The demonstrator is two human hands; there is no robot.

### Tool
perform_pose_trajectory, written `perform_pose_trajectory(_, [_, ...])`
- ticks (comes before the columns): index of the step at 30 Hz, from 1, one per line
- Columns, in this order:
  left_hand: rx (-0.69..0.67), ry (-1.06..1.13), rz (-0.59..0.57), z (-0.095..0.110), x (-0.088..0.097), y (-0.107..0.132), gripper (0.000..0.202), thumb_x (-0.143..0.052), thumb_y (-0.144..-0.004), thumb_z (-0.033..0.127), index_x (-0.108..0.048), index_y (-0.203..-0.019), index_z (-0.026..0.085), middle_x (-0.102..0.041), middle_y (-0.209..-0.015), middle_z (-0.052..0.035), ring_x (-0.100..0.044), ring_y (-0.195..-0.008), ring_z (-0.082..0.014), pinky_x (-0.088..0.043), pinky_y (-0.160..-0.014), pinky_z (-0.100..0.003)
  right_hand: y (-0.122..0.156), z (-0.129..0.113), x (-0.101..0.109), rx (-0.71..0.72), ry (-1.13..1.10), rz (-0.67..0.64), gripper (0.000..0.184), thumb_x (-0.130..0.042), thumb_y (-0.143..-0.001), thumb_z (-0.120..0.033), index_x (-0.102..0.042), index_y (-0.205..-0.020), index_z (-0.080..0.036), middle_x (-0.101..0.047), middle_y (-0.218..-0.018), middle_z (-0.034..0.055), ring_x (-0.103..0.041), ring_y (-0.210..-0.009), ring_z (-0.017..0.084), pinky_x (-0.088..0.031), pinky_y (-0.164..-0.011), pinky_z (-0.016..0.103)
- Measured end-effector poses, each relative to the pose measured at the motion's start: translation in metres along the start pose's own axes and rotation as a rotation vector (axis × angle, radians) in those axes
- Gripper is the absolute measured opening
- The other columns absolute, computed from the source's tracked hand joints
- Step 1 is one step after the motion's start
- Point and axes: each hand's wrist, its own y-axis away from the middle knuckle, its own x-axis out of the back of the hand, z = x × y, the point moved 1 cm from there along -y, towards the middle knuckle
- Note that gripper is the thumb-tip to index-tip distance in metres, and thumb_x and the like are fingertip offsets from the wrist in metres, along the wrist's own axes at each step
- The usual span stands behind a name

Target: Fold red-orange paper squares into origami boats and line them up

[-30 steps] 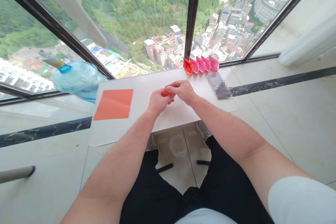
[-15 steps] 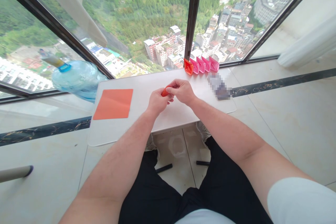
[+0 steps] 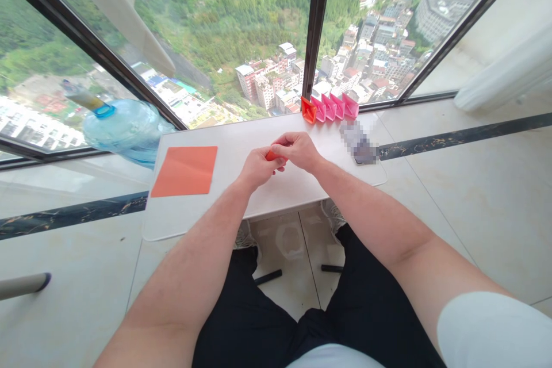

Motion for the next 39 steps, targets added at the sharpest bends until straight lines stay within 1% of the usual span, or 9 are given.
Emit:
perform_pose_trajectory(7, [0.056, 0.15, 0.127, 0.002, -0.001, 0.001, 0.027, -0.08, -0.064, 0.029, -0.063, -0.081, 0.015, -0.072, -0.072, -0.0052, -0.072, -0.068, -0.0203, -0.052, -0.058, -0.028, -0.005, 0.001, 0.006, -0.021, -0.023, 0.186, 0.022, -0.07, -0.069, -0.038, -0.065, -0.066, -0.017, -0.064, -0.063, -0.0008, -0.057, -0.063, 0.014, -0.046, -0.056, 0.025])
perform_pose_trajectory(13, [0.094, 0.295, 0.077, 0.005, -0.001, 0.003, 0.037, -0.086, -0.059, 0.033, -0.067, -0.083, 0.012, -0.073, -0.076, -0.008, -0.073, -0.07, -0.0218, -0.055, -0.064, -0.031, -0.003, 0.0, 0.007, -0.079, -0.11, 0.101, 0.024, -0.075, -0.064, -0.038, -0.065, -0.068, -0.017, -0.063, -0.067, -0.001, -0.057, -0.066, 0.014, -0.046, -0.058, 0.025])
perform_pose_trajectory(17, [0.123, 0.351, 0.05, 0.005, -0.003, 0.004, 0.039, -0.084, -0.063, 0.04, -0.069, -0.085, 0.012, -0.074, -0.079, -0.0093, -0.073, -0.072, -0.0217, -0.057, -0.068, -0.034, -0.004, 0.0, 0.005, -0.052, -0.094, 0.175, 0.026, -0.074, -0.066, -0.038, -0.057, -0.062, -0.018, -0.056, -0.062, -0.0031, -0.052, -0.061, 0.012, -0.042, -0.055, 0.025])
perform_pose_trajectory(20, [0.133, 0.321, 0.022, 0.004, -0.005, 0.004, 0.037, -0.083, -0.064, 0.038, -0.07, -0.086, 0.012, -0.074, -0.077, -0.0088, -0.072, -0.07, -0.02, -0.054, -0.064, -0.03, -0.005, 0.002, 0.004, -0.032, -0.076, 0.229, 0.027, -0.072, -0.067, -0.038, -0.055, -0.061, -0.019, -0.053, -0.06, -0.004, -0.049, -0.059, 0.011, -0.04, -0.054, 0.025])
perform_pose_trajectory(23, [0.141, 0.308, 0.045, 0.002, -0.005, 0.003, 0.033, -0.083, -0.063, 0.035, -0.07, -0.082, 0.012, -0.073, -0.073, -0.0078, -0.07, -0.065, -0.0183, -0.05, -0.059, -0.027, -0.005, 0.003, 0.004, -0.047, -0.086, 0.21, 0.027, -0.073, -0.067, -0.04, -0.058, -0.063, -0.018, -0.055, -0.061, -0.0036, -0.049, -0.06, 0.011, -0.04, -0.055, 0.025])
perform_pose_trajectory(26, [0.149, 0.316, 0.091, 0.0, -0.002, 0.001, 0.03, -0.082, -0.063, 0.036, -0.07, -0.079, 0.013, -0.072, -0.07, -0.0076, -0.069, -0.061, -0.0173, -0.048, -0.057, -0.027, -0.004, 0.004, 0.005, -0.067, -0.097, 0.158, 0.028, -0.073, -0.067, -0.043, -0.06, -0.065, -0.018, -0.057, -0.063, -0.0031, -0.05, -0.06, 0.011, -0.042, -0.057, 0.026])
perform_pose_trajectory(31, [0.165, 0.299, 0.095, -0.002, 0.001, -0.001, 0.023, -0.08, -0.064, 0.032, -0.067, -0.071, 0.015, -0.071, -0.064, -0.0069, -0.067, -0.058, -0.0176, -0.048, -0.057, -0.028, -0.003, 0.008, 0.005, -0.023, -0.081, 0.189, 0.027, -0.071, -0.07, -0.04, -0.057, -0.059, -0.019, -0.051, -0.058, -0.005, -0.044, -0.057, 0.01, -0.039, -0.056, 0.025])
perform_pose_trajectory(35, [0.166, 0.244, 0.101, -0.005, 0.0, -0.001, 0.014, -0.077, -0.065, 0.025, -0.068, -0.07, 0.016, -0.067, -0.058, -0.0043, -0.064, -0.053, -0.0159, -0.045, -0.053, -0.027, -0.002, 0.012, 0.005, -0.019, -0.008, 0.199, 0.026, -0.069, -0.072, -0.042, -0.062, -0.065, -0.019, -0.054, -0.062, -0.0036, -0.045, -0.06, 0.011, -0.039, -0.057, 0.026])
perform_pose_trajectory(39, [0.146, 0.224, 0.077, -0.007, -0.001, -0.002, 0.013, -0.074, -0.065, 0.023, -0.07, -0.074, 0.015, -0.068, -0.061, -0.0041, -0.066, -0.058, -0.0166, -0.048, -0.056, -0.027, -0.003, 0.012, 0.008, 0.009, 0.075, 0.229, 0.03, -0.068, -0.073, -0.042, -0.055, -0.06, -0.02, -0.045, -0.057, -0.0054, -0.039, -0.057, 0.01, -0.033, -0.054, 0.026])
